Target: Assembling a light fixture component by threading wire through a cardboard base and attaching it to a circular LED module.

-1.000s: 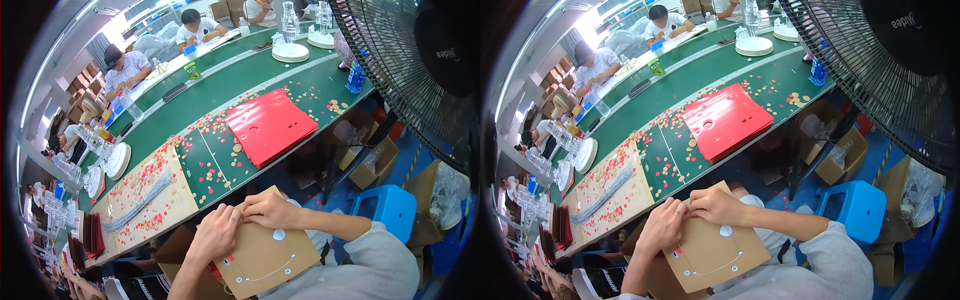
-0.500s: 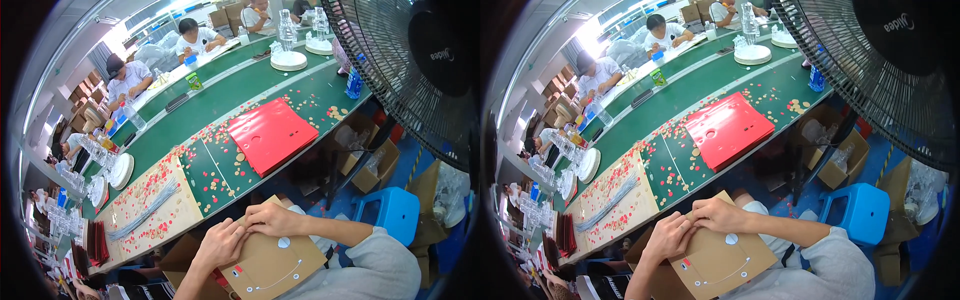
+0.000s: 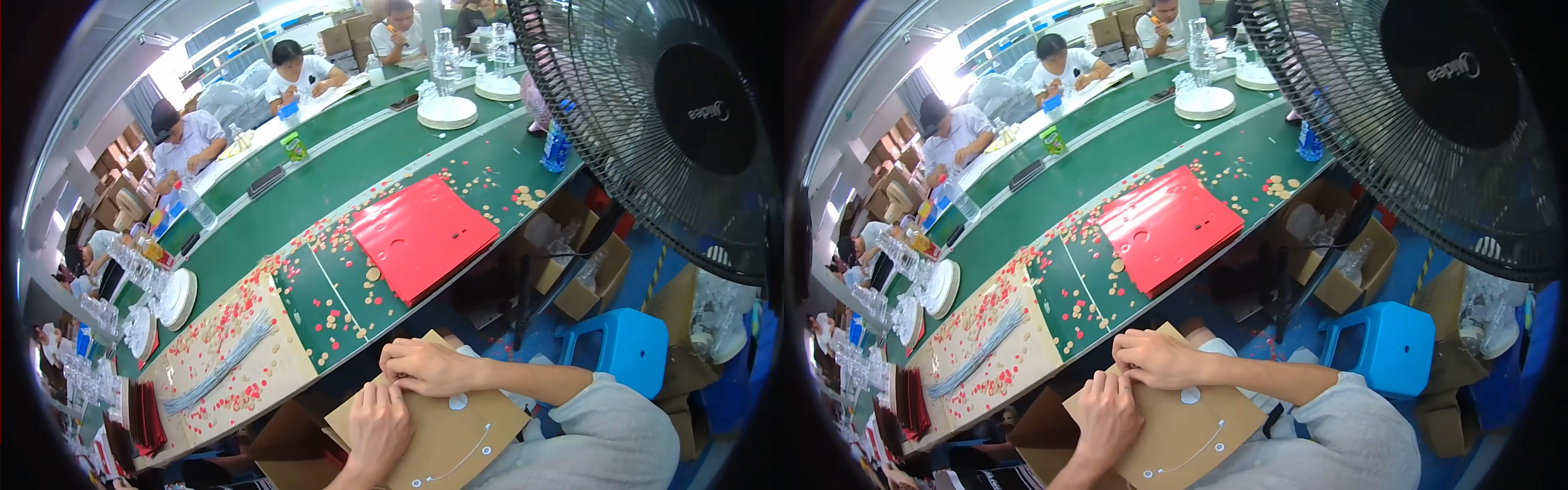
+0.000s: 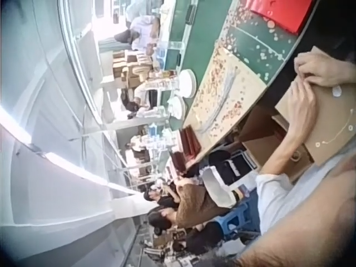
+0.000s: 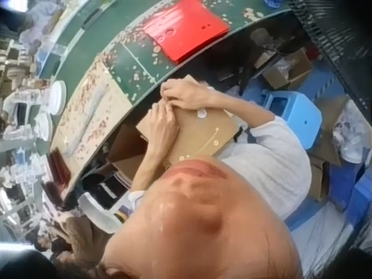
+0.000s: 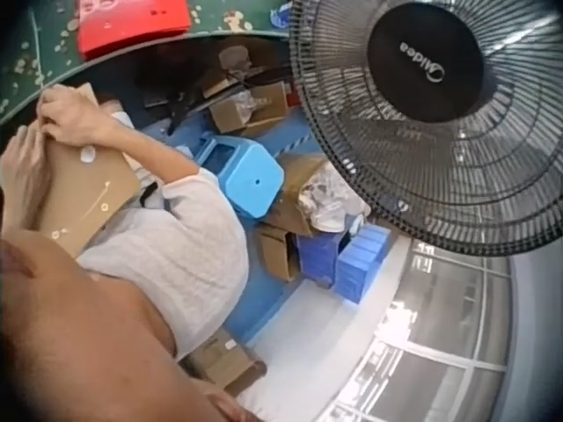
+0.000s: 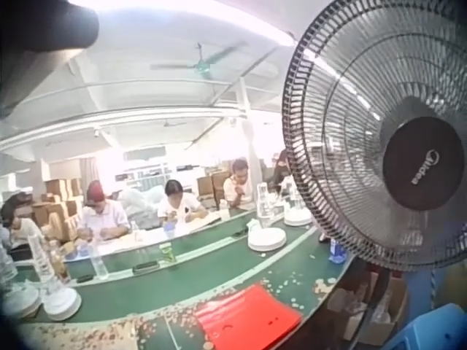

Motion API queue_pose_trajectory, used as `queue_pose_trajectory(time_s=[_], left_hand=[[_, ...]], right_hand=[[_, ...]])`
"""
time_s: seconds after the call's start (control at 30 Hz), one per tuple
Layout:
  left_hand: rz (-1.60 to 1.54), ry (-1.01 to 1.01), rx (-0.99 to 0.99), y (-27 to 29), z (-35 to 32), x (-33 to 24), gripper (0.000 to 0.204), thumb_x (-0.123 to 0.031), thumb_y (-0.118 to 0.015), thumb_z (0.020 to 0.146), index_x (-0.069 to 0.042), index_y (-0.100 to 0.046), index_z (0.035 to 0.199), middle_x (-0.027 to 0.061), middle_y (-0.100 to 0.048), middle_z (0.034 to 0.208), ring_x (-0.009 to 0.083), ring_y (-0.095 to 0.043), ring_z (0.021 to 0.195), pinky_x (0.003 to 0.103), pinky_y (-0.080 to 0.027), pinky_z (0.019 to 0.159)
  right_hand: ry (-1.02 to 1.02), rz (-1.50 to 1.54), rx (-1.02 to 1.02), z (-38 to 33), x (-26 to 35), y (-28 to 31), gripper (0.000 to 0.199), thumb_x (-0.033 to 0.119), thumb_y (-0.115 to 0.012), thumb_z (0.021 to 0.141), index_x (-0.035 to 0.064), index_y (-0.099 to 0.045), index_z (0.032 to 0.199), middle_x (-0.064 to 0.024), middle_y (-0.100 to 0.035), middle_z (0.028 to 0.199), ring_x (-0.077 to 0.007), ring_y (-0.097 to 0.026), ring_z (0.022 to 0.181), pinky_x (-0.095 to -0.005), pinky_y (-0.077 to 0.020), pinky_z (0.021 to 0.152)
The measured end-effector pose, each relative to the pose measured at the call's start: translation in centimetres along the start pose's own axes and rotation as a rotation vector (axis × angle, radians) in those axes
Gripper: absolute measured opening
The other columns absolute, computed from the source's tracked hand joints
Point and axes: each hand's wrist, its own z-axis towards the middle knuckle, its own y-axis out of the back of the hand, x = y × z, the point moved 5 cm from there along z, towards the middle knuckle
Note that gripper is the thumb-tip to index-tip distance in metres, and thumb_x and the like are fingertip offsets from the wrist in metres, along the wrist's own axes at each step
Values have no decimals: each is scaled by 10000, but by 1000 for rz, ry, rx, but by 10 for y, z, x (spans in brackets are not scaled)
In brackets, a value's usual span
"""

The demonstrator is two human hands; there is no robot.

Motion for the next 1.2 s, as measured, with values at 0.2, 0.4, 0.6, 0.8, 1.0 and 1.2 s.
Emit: queue_pose_trajectory(time_s=[0.2,0.4,0.6,0.8,1.0,1.2], left_hand=[[51,166,52,-1,0,-28,236,-52,-629,667,42,-635,884,139,-565,789,285,-541,792,381,-438,706],[51,297,119,-7,-4,-36,308,-87,-704,653,33,-634,928,152,-593,845,289,-560,863,383,-449,785],[191,297,153,-17,-1,-46,218,-89,-655,698,22,-631,885,141,-596,818,274,-559,845,375,-440,778],[-1,161,91,-8,0,-33,203,-90,-635,763,20,-624,933,146,-590,854,296,-564,870,401,-440,801],[-414,235,-172,1,-29,32,326,-105,-755,779,-77,-704,1100,118,-621,1102,332,-583,1150,600,-349,1065],[-422,281,-229,4,-32,24,299,-105,-772,771,-163,-785,1064,71,-662,1245,318,-571,1231,725,-242,1096]], right_hand=[[-32,-74,113,-4,7,11,105,91,-670,863,13,-611,902,-65,-603,1076,-254,-618,1009,-385,-532,805],[-108,-117,129,-9,4,7,128,132,-693,843,26,-635,883,-52,-624,1063,-258,-647,973,-405,-543,747],[-205,-19,320,9,-12,11,99,154,-705,794,55,-695,806,-52,-679,1001,-283,-689,877,-402,-543,775],[-287,26,244,-6,-12,25,117,170,-758,751,67,-729,798,-47,-699,1027,-236,-692,887,-359,-549,781],[-42,-105,-229,-38,8,13,141,130,-802,760,42,-740,852,-69,-687,1048,-237,-653,977,-354,-551,824],[-166,-284,-379,-50,34,4,189,173,-818,786,29,-759,893,-79,-698,1003,-258,-677,903,-347,-582,736]])
